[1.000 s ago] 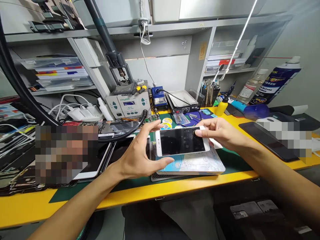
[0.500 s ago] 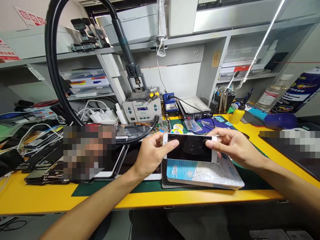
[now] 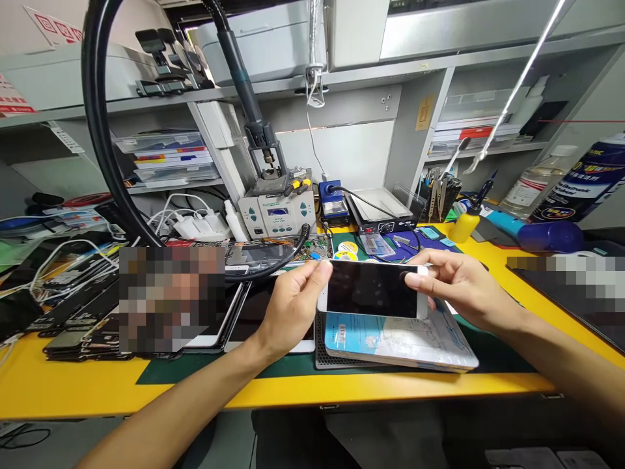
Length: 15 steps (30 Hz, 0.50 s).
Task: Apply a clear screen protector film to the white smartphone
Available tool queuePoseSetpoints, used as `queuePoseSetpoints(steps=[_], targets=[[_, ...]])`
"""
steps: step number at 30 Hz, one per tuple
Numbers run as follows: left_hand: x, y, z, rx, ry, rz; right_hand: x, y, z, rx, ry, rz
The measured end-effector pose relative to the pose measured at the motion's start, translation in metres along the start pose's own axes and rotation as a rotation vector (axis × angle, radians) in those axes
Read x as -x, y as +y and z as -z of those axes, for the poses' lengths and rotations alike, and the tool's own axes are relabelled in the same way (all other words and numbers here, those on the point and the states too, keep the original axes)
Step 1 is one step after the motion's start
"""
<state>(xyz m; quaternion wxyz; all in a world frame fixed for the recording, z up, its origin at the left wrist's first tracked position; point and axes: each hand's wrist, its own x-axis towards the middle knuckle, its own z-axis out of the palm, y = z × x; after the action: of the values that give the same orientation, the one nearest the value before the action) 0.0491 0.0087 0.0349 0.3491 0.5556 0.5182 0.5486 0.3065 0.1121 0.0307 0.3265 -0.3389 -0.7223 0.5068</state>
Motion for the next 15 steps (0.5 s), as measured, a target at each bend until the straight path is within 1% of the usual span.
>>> queuePoseSetpoints(steps=[3, 6, 10, 15], targets=[[-0.0001, -0.0008, -0.0043, -0.066, 0.029, -0.004, 0.0011, 0.0001, -0.0021, 0.006, -0.021, 0.0], [-0.0015, -0.0026, -0.0064, -0.044, 0.052, 0.012, 0.0023, 0.0007, -0.0049, 0.023, -0.034, 0.004], [-0.0034, -0.0039, -0.0036, 0.077, 0.024, 0.046, 0.0037, -0.0009, -0.0062, 0.042, -0.022, 0.013], [-0.0064, -0.0053, 0.0016, 0.118, -0.02, 0.08, 0.0028, -0.0037, -0.0034, 0.035, -0.008, 0.032]])
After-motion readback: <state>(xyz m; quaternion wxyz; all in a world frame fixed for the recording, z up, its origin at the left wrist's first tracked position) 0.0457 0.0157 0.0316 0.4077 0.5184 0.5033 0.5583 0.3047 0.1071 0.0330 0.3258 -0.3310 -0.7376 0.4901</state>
